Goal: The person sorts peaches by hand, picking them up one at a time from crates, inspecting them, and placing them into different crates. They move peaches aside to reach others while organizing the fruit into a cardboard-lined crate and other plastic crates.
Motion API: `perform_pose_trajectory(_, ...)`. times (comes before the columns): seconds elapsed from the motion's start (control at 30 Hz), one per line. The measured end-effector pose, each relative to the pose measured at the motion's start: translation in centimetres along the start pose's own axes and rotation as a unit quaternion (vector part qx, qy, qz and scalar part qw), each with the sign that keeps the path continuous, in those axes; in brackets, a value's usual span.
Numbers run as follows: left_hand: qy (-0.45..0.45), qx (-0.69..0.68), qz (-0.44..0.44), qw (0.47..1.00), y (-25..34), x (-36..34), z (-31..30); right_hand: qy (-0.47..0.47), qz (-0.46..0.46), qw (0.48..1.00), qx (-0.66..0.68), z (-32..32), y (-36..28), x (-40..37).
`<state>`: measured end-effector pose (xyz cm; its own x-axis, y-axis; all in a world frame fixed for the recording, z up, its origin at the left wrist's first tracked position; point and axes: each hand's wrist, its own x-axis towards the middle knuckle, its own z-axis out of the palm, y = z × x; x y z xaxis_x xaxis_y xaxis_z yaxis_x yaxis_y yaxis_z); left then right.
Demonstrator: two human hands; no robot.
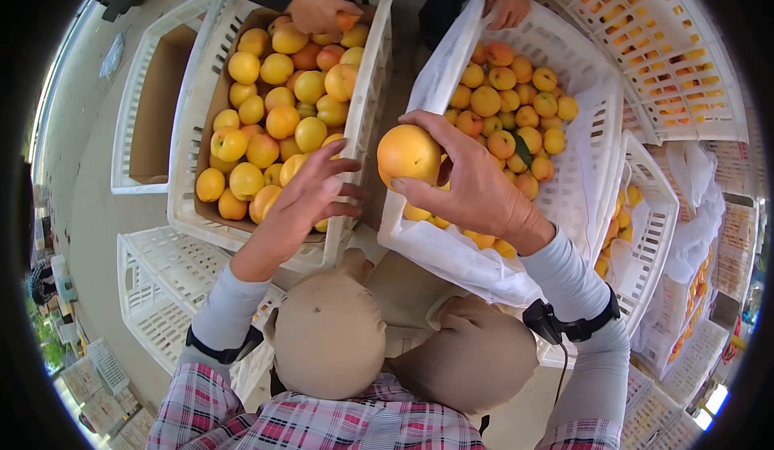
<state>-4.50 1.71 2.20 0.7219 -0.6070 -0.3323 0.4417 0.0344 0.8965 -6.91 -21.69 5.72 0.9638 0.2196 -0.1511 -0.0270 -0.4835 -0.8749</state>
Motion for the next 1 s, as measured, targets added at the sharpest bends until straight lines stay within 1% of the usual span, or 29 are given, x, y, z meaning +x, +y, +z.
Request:
perform_pose_trajectory(0.03,-0.038,-0.035,-0.004,0.999,0.8,0.6,0.8,0.033,-0.04,0.997,-0.064,0.5,-0.6,0.3)
perform_pose_trajectory(0.07,-0.054,-0.1,-0.005,0.993,0.5,1.3,1.3,0.045,-0.088,0.987,-0.128,1.0,-0.9,0.6)
perform_pose_trajectory(0.1,-0.072,-0.164,-0.007,0.984,0.0,1.7,1.4,0.044,-0.092,0.987,-0.124,1.2,-0.9,0.8)
perform_pose_trajectory(0.13,-0.069,-0.161,-0.007,0.985,-0.1,1.9,1.0,0.054,-0.096,0.984,-0.141,1.2,-0.6,1.1)
perform_pose_trajectory(0.17,-0.09,-0.23,-0.02,0.969,-0.2,2.0,0.7,0.065,-0.099,0.98,-0.159,1.1,-0.2,1.3)
perform_pose_trajectory(0.2,-0.113,-0.298,-0.032,0.947,-0.3,2.3,0.5,0.057,-0.092,0.983,-0.145,0.9,0.1,1.5)
perform_pose_trajectory(0.33,-0.126,-0.311,-0.061,0.94,-0.7,2.6,-0.1,0.054,-0.092,0.986,-0.125,1.6,0.2,2.2)
perform_pose_trajectory(0.37,-0.069,-0.181,-0.007,0.981,-0.3,2.6,0.0,0.063,-0.099,0.984,-0.138,1.9,0.1,2.3)
perform_pose_trajectory(0.4,-0.008,-0.046,0.046,0.998,-0.1,2.5,-0.1,0.07,-0.105,0.981,-0.149,2.2,0.1,2.4)
perform_pose_trajectory(0.43,-0.004,-0.045,0.044,0.998,-0.5,2.6,-0.1,0.067,-0.106,0.981,-0.145,2.5,0.3,2.4)
perform_pose_trajectory(0.5,0.031,0.101,0.114,0.988,-1.6,3.0,-0.7,0.092,-0.197,0.951,-0.219,3.4,0.8,2.8)
perform_pose_trajectory(0.53,0.046,0.083,0.12,0.988,-1.9,3.1,-0.7,0.087,-0.205,0.95,-0.221,3.5,0.9,3.0)
perform_pose_trajectory(0.57,0.049,0.084,0.12,0.988,-2.2,3.1,-0.8,0.086,-0.207,0.95,-0.219,3.7,1.0,3.1)
perform_pose_trajectory(0.63,0.093,0.16,0.202,0.962,-2.6,3.0,-0.7,0.062,-0.146,0.978,-0.139,3.9,1.4,2.9)
perform_pose_trajectory(0.67,0.093,0.159,0.202,0.962,-2.5,2.9,-0.7,0.061,-0.145,0.978,-0.139,3.9,1.4,2.7)
perform_pose_trajectory(0.73,0.054,0.216,0.186,0.957,-2.0,2.6,-1.2,0.025,-0.106,0.989,-0.096,4.0,1.3,2.7)
perform_pose_trajectory(0.77,0.061,0.223,0.187,0.955,-2.1,2.4,-1.4,0.023,-0.116,0.989,-0.091,4.1,1.3,2.7)
perform_pose_trajectory(0.83,0.008,0.111,0.126,0.986,-2.4,1.9,-1.5,-0.025,-0.1,0.99,-0.094,3.7,1.5,2.3)
perform_pose_trajectory(0.87,-0.009,0.079,0.086,0.993,-2.1,1.4,-1.6,-0.024,-0.112,0.99,-0.087,3.7,1.6,2.0)
perform_pose_trajectory(0.9,-0.011,0.117,0.103,0.988,-2.4,1.3,-2.0,-0.025,-0.12,0.989,-0.083,3.4,1.7,1.7)
perform_pose_trajectory(0.97,0.032,0.189,0.082,0.978,-0.9,0.6,-2.6,-0.023,-0.064,0.994,-0.082,2.6,1.7,0.7)
perform_pose_trajectory(1.0,0.035,0.193,0.082,0.977,-1.0,0.7,-3.3,-0.002,-0.071,0.993,-0.094,2.1,1.7,0.3)
